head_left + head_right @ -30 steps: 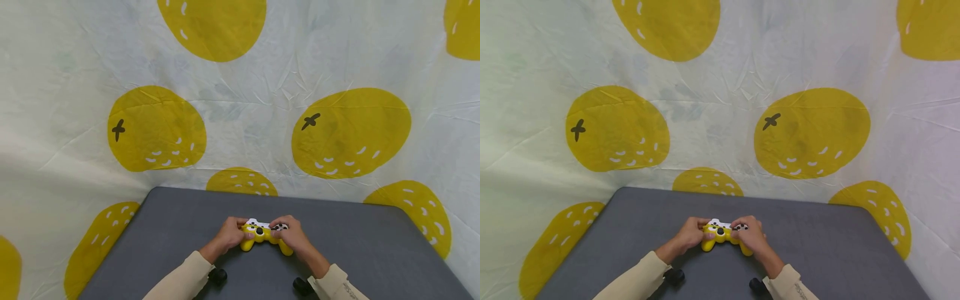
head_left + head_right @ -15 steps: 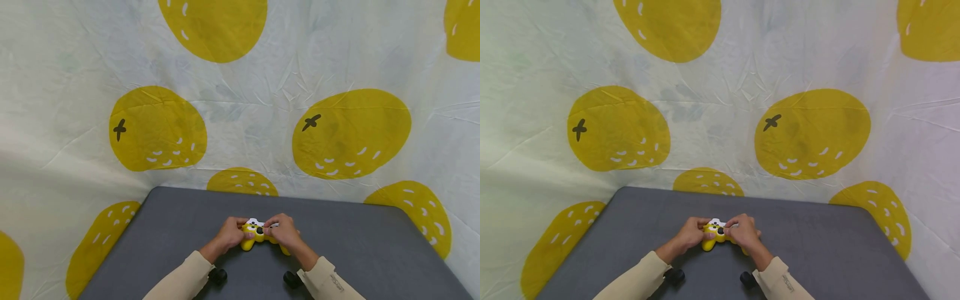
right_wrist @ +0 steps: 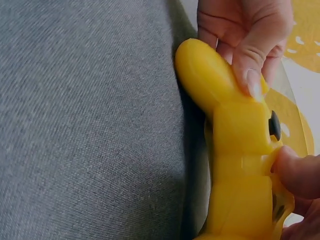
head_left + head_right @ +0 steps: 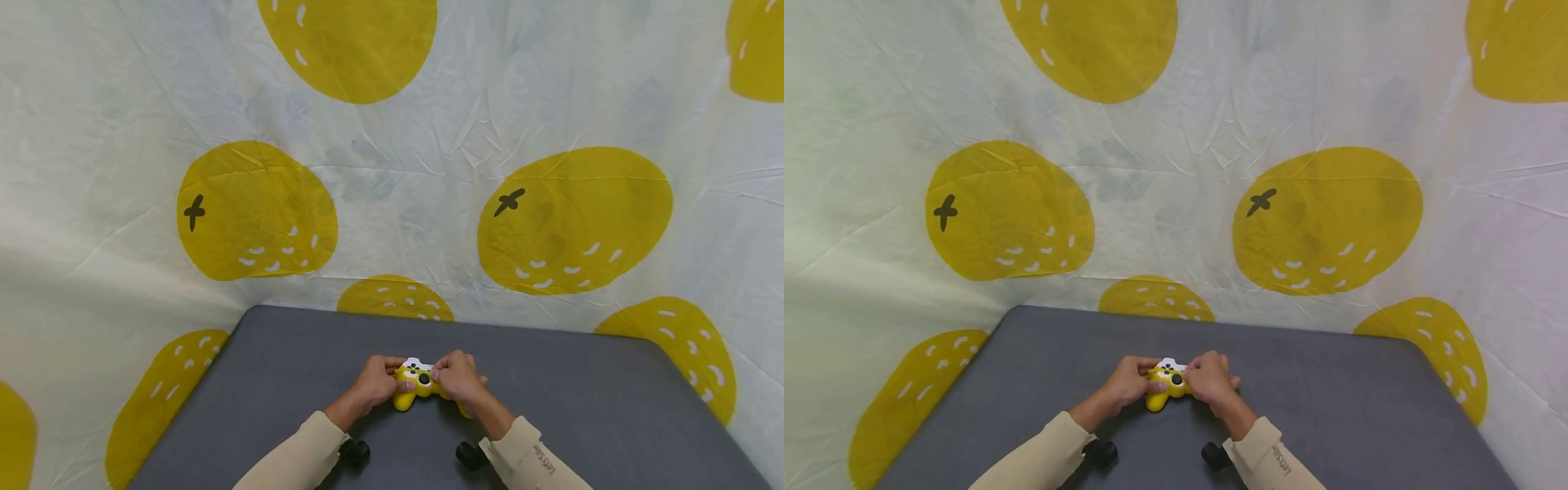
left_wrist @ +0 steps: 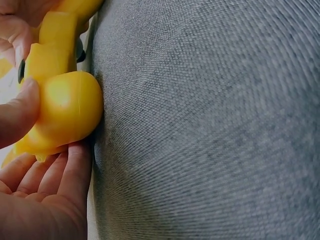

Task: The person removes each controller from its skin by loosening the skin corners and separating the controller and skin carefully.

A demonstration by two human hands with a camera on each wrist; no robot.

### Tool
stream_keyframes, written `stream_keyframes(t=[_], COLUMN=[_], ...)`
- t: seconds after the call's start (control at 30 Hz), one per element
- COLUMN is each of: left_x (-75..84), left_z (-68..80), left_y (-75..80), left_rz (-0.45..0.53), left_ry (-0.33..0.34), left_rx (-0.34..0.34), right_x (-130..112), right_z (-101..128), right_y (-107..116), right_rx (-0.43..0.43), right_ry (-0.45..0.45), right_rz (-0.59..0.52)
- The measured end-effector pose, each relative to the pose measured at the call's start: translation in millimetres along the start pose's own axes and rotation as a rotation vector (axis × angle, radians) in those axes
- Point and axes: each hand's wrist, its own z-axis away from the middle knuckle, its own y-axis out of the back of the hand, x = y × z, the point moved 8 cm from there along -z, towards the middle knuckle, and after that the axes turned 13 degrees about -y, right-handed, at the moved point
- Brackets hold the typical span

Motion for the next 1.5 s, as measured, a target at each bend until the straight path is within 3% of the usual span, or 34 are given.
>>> stream_keyframes(t=[0.4,0.73,0.9,1.03,1.33,1.5], left_x=[0.5,-0.7,-1.1,-0.5,0.3,3.4], left_z=[3.5,3.8,3.9,3.7,4.2,3.9], left_y=[0.6,-0.1,-0.6,-0.9,-1.5,-0.5], left_rz=[-0.002,-0.015,-0.019,-0.027,-0.029,-0.015], left_ry=[0.015,-0.006,-0.006,-0.012,0.004,-0.018], left_rx=[0.011,0.032,0.041,0.043,0.028,0.023], right_x=[1,1,1,0,-1,-1], right_z=[6,12,13,14,14,14], right_y=[-3,-7,-7,-6,-3,-2], right_rx=[-0.098,-0.139,-0.139,-0.094,0.149,0.177], right_ry=[-0.005,0.112,0.175,0.186,0.174,0.167], right_rz=[-0.065,-0.143,-0.119,-0.074,0.018,0.023])
